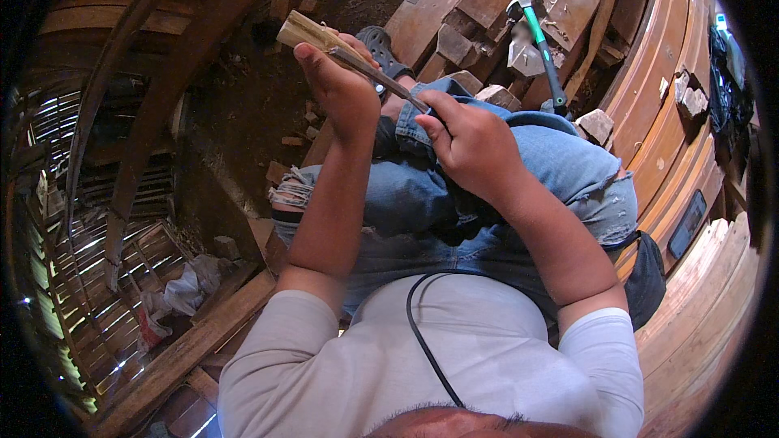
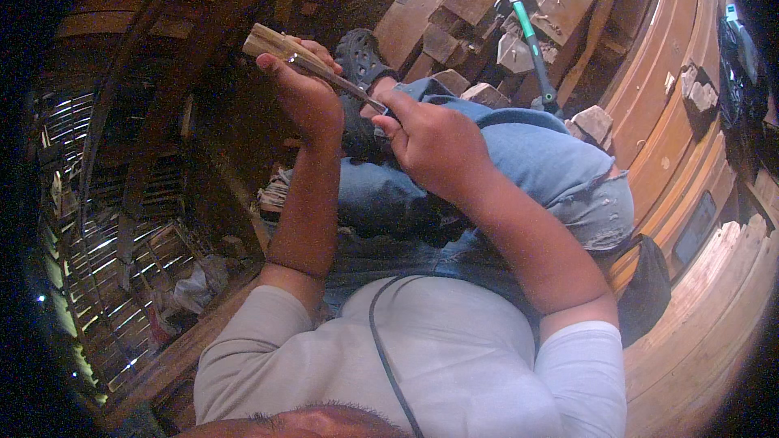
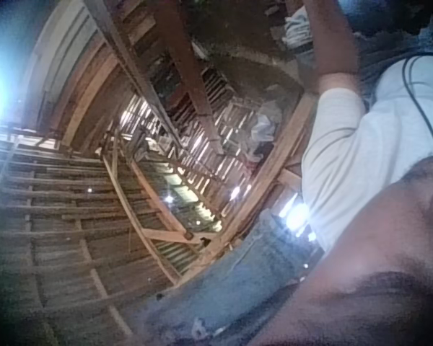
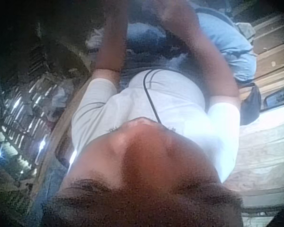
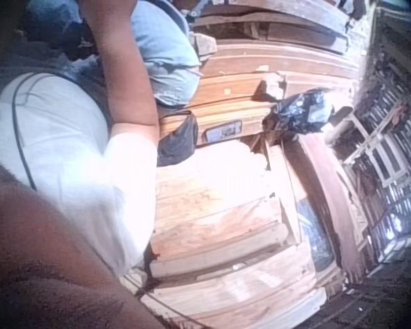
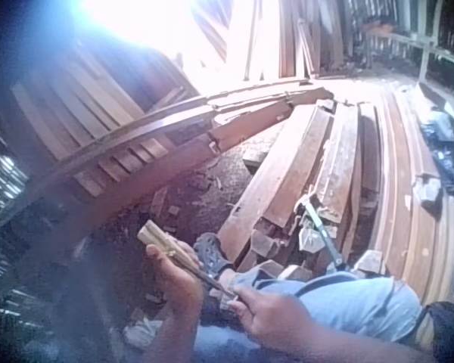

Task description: The person sits on the floor and uses a chisel and hammer to carve a small rectangular piece of wood. They repeatedly position the chisel on the wood and strike it with the hammer to remove material, occasionally rotating the wood to work on different sides.

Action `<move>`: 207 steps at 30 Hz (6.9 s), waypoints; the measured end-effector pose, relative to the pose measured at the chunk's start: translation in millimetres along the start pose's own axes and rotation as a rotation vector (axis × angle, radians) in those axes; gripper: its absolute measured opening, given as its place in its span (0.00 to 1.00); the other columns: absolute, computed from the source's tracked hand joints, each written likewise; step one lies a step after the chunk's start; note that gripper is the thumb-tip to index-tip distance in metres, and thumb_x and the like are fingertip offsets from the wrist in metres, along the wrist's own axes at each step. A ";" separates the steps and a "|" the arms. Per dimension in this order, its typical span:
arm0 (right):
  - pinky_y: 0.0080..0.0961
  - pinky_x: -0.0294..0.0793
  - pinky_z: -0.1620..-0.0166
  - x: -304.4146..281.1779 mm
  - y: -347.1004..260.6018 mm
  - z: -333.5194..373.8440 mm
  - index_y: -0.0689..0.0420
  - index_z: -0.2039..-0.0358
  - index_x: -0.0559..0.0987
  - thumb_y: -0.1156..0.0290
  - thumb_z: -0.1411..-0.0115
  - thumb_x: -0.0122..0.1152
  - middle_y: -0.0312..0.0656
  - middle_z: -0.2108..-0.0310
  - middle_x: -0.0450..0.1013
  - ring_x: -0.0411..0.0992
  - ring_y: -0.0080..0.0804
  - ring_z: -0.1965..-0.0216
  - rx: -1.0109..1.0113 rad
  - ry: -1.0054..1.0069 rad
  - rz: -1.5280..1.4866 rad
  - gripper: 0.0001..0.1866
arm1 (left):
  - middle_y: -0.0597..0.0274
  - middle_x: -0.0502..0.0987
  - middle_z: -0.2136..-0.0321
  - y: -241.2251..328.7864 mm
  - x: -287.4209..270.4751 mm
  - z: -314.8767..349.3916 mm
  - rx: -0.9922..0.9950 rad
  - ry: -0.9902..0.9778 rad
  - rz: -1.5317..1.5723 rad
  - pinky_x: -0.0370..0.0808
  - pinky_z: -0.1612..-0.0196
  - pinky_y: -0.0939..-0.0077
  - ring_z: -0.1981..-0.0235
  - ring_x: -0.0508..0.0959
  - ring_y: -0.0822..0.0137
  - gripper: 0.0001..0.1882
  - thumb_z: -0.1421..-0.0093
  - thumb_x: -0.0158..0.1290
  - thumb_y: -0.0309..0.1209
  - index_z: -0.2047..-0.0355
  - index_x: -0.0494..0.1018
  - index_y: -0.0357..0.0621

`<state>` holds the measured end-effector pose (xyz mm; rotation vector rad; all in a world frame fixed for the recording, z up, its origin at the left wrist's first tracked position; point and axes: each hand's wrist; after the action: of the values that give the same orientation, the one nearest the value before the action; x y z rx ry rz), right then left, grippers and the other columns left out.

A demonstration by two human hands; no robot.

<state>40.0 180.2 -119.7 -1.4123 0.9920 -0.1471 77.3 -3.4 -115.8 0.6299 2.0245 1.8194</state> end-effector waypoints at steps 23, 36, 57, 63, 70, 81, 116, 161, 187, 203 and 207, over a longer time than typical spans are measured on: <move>0.37 0.71 0.70 1.2 18.8 -5.2 0.57 0.57 0.81 0.56 0.25 0.51 0.47 0.76 0.76 0.76 0.45 0.74 0.270 -0.361 -0.566 0.18 | 0.64 0.69 0.77 -5.5 -13.5 -13.7 -0.151 -0.062 0.228 0.69 0.73 0.72 0.78 0.69 0.67 0.38 0.32 0.28 0.74 0.58 0.65 0.50; 0.39 0.73 0.69 2.6 10.2 -10.5 0.56 0.53 0.79 0.58 0.25 0.53 0.52 0.75 0.77 0.77 0.52 0.73 0.014 -0.089 -0.119 0.15 | 0.63 0.72 0.74 -15.7 -10.2 -19.8 -0.143 0.192 0.237 0.74 0.67 0.69 0.76 0.72 0.67 0.42 0.30 0.22 0.72 0.56 0.66 0.45; 0.27 0.69 0.69 -15.7 11.9 -10.1 0.58 0.58 0.82 0.59 0.24 0.49 0.32 0.79 0.69 0.68 0.23 0.76 0.391 -0.520 -0.744 0.18 | 0.67 0.71 0.76 -9.4 -14.2 -12.9 -0.174 -0.055 0.372 0.71 0.76 0.71 0.79 0.71 0.66 0.38 0.34 0.33 0.76 0.58 0.67 0.53; 0.26 0.65 0.74 -4.3 13.8 -4.2 0.60 0.58 0.79 0.55 0.23 0.51 0.31 0.81 0.67 0.66 0.21 0.80 0.202 -0.339 -0.526 0.19 | 0.63 0.71 0.75 -8.3 -12.2 -9.4 -0.090 -0.047 0.224 0.72 0.73 0.71 0.79 0.71 0.67 0.42 0.32 0.25 0.75 0.57 0.64 0.46; 0.29 0.67 0.73 -0.7 9.4 -4.7 0.60 0.56 0.79 0.58 0.24 0.52 0.32 0.82 0.67 0.68 0.25 0.79 0.025 -0.135 -0.194 0.17 | 0.69 0.71 0.74 -17.5 -16.1 -11.2 -0.132 0.058 0.242 0.72 0.73 0.70 0.76 0.72 0.67 0.39 0.35 0.32 0.77 0.57 0.67 0.53; 0.25 0.66 0.70 -19.8 5.6 -9.1 0.59 0.59 0.81 0.56 0.23 0.48 0.31 0.79 0.66 0.65 0.21 0.76 0.418 -0.530 -0.736 0.20 | 0.63 0.71 0.78 -6.8 -17.0 -12.9 -0.133 -0.050 0.310 0.73 0.73 0.72 0.80 0.72 0.67 0.41 0.31 0.23 0.73 0.58 0.65 0.48; 0.43 0.76 0.66 -14.2 6.7 -10.2 0.55 0.55 0.80 0.56 0.26 0.53 0.51 0.73 0.78 0.80 0.52 0.68 0.040 -0.219 -0.129 0.16 | 0.63 0.73 0.71 -9.9 -22.3 -14.0 -0.097 0.011 0.281 0.75 0.68 0.72 0.74 0.74 0.67 0.42 0.30 0.24 0.72 0.54 0.66 0.45; 0.43 0.77 0.73 -10.4 -1.7 -3.3 0.51 0.53 0.74 0.53 0.28 0.56 0.46 0.76 0.77 0.79 0.51 0.73 -0.118 0.087 0.392 0.15 | 0.63 0.73 0.74 -5.5 -21.7 -9.2 0.106 0.026 -0.066 0.73 0.75 0.70 0.77 0.74 0.65 0.45 0.37 0.29 0.79 0.55 0.67 0.48; 0.32 0.71 0.65 -28.5 17.2 -12.1 0.61 0.57 0.79 0.61 0.25 0.50 0.41 0.76 0.72 0.71 0.32 0.73 0.189 -0.363 -0.367 0.16 | 0.63 0.73 0.68 -15.0 -15.8 -10.8 -0.240 -0.053 0.377 0.74 0.66 0.70 0.72 0.75 0.66 0.35 0.27 0.31 0.67 0.55 0.69 0.47; 0.54 0.75 0.58 -27.9 10.9 -11.1 0.56 0.55 0.80 0.54 0.28 0.53 0.60 0.67 0.78 0.77 0.64 0.62 0.177 -0.222 -0.021 0.18 | 0.62 0.74 0.65 -20.4 -20.3 -10.9 -0.242 -0.050 0.252 0.76 0.65 0.70 0.67 0.76 0.66 0.36 0.27 0.29 0.68 0.55 0.70 0.48; 0.50 0.73 0.62 -22.5 12.2 -8.5 0.59 0.58 0.78 0.56 0.27 0.54 0.58 0.70 0.77 0.76 0.63 0.64 0.172 -0.207 -0.009 0.17 | 0.63 0.75 0.66 -24.1 -14.4 -10.3 -0.276 0.029 0.319 0.76 0.68 0.72 0.69 0.77 0.67 0.35 0.26 0.29 0.66 0.55 0.70 0.49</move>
<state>15.2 190.6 -118.0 -1.2470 0.7831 -0.0882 81.7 -21.7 -139.1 0.8853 1.7192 2.2490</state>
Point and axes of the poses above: each hand's wrist, its own z-axis away from the middle knuckle, its own x-axis out of the palm, y = z × x
